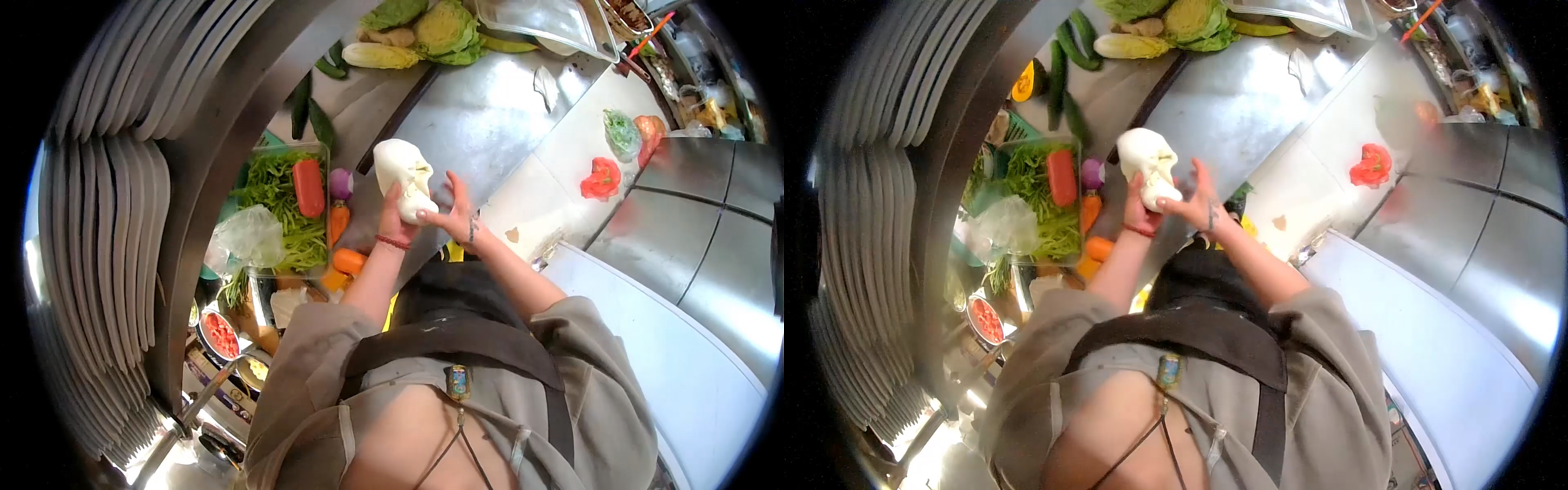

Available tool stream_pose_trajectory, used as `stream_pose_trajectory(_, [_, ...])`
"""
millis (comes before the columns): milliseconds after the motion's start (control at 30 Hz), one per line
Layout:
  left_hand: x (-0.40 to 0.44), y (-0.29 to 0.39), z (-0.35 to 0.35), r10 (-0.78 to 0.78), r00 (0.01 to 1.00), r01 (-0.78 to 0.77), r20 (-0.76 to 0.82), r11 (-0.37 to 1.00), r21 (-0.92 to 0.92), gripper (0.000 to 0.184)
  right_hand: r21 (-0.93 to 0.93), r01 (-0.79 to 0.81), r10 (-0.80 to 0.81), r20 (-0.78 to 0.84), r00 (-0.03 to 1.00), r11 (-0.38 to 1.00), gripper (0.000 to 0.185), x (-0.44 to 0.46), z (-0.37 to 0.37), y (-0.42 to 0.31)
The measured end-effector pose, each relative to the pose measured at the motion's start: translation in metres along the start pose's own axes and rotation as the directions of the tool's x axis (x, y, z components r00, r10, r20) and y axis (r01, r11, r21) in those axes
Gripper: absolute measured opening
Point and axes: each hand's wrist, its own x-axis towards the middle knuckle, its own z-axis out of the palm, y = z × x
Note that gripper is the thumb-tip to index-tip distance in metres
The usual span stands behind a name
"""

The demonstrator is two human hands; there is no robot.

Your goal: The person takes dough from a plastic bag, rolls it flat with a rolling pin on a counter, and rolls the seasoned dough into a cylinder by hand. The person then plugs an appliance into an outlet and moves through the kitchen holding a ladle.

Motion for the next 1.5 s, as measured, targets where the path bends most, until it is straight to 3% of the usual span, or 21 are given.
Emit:
stream_pose_trajectory(67, [0.003,0.002,0.001,0.079,0.993,-0.082,0.092,0.996,0.026,0.064,0.347,-0.023,-0.018,0.116,0.993,0.937,0.098,-0.007,0.014,-0.001])
stream_pose_trajectory(100, [0.002,0.005,0.007,0.11,0.988,-0.115,0.112,0.993,0.037,0.065,0.056,0.053,-0.056,0.049,0.997,0.997,0.09,-0.011,0.012,-0.024])
stream_pose_trajectory(233, [-0.008,0.02,0.037,0.232,0.954,-0.241,0.189,0.97,0.026,0.075,0.28,0.067,-0.043,-0.092,0.995,0.958,0.065,-0.014,0.02,-0.024])
stream_pose_trajectory(333, [-0.01,0.034,0.057,0.347,0.888,-0.385,0.301,0.92,0.077,0.084,0.216,0.249,-0.222,-0.141,0.965,0.944,0.054,-0.018,-0.001,-0.035])
stream_pose_trajectory(400, [-0.009,0.052,0.071,0.39,0.82,-0.496,0.419,0.85,0.178,0.086,-0.074,0.473,-0.476,-0.026,0.879,0.878,0.051,-0.02,-0.032,-0.058])
stream_pose_trajectory(500, [-0.021,0.062,0.09,0.339,0.851,-0.425,0.4,0.893,0.147,0.09,-0.273,0.698,-0.621,0.32,0.715,0.663,0.052,-0.022,-0.074,-0.103])
stream_pose_trajectory(600, [-0.025,0.055,0.09,0.325,0.848,-0.454,0.419,0.853,0.256,0.086,-0.242,0.757,-0.659,0.38,0.65,0.607,0.049,-0.014,-0.1,-0.15])
stream_pose_trajectory(733, [-0.025,0.049,0.097,0.096,0.861,-0.347,0.499,0.829,0.439,0.077,-0.206,0.561,-0.501,0.279,0.819,0.802,0.044,0.008,-0.101,-0.161])
stream_pose_trajectory(800, [-0.03,0.046,0.096,-0.009,0.896,-0.237,0.443,0.835,0.497,0.074,-0.381,0.708,-0.721,0.137,0.68,0.595,0.059,0.023,-0.09,-0.147])
stream_pose_trajectory(833, [-0.031,0.044,0.095,-0.053,0.887,-0.234,0.459,0.806,0.544,0.073,-0.296,0.633,-0.641,0.084,0.763,0.715,0.073,0.026,-0.081,-0.124])
stream_pose_trajectory(867, [-0.033,0.041,0.094,-0.102,0.877,-0.226,0.469,0.774,0.591,0.073,0.176,0.079,-0.126,0.276,0.953,0.981,0.075,0.018,-0.072,-0.109])
stream_pose_trajectory(900, [-0.037,0.034,0.089,-0.113,0.872,-0.17,0.476,0.842,0.511,0.07,0.074,0.068,-0.085,0.26,0.962,0.995,0.074,0.014,-0.068,-0.102])
stream_pose_trajectory(933, [-0.037,0.03,0.081,-0.131,0.863,-0.228,0.488,0.76,0.608,0.069,-0.031,0.054,-0.045,0.235,0.971,0.998,0.073,0.011,-0.067,-0.096])
stream_pose_trajectory(1033, [-0.038,0.028,0.078,-0.208,0.813,-0.398,0.544,0.484,0.779,0.071,0.24,-0.208,0.094,0.414,0.905,0.948,0.069,0.003,-0.061,-0.051])
stream_pose_trajectory(1133, [-0.047,0.031,0.071,-0.21,0.864,-0.215,0.458,0.669,0.712,0.075,0.473,-0.375,0.099,0.51,0.854,0.798,0.057,0.002,-0.062,-0.045])
stream_pose_trajectory(1167, [-0.051,0.034,0.065,-0.194,0.881,-0.073,0.432,0.846,0.529,0.079,0.526,-0.387,0.132,0.457,0.88,0.758,0.056,0.004,-0.056,-0.039])
stream_pose_trajectory(1233, [-0.045,0.037,0.07,-0.12,0.939,-0.183,0.321,0.616,0.766,0.083,0.63,-0.391,0.206,0.348,0.914,0.67,0.052,0.013,-0.036,-0.013])
stream_pose_trajectory(1300, [-0.037,0.041,0.086,-0.018,0.989,-0.129,0.147,0.383,0.915,0.08,0.547,-0.293,0.147,0.294,0.944,0.784,0.054,0.028,-0.02,-0.007])
stream_pose_trajectory(1400, [0.002,0.052,0.055,0.088,0.842,-0.524,0.532,-0.097,0.846,0.064,0.467,-0.134,-0.024,0.315,0.949,0.874,0.064,0.051,-0.028,0.004])
stream_pose_trajectory(1433, [0.004,0.046,0.057,0.117,0.858,-0.487,0.5,-0.118,0.865,0.055,0.291,-0.085,0.002,0.276,0.961,0.953,0.068,0.043,-0.044,-0.006])
stream_pose_trajectory(1500, [0.017,0.026,0.036,0.055,0.802,-0.492,0.594,-0.503,0.711,0.057,0.511,-0.159,0.097,0.145,0.985,0.845,0.068,0.033,-0.066,0.033])
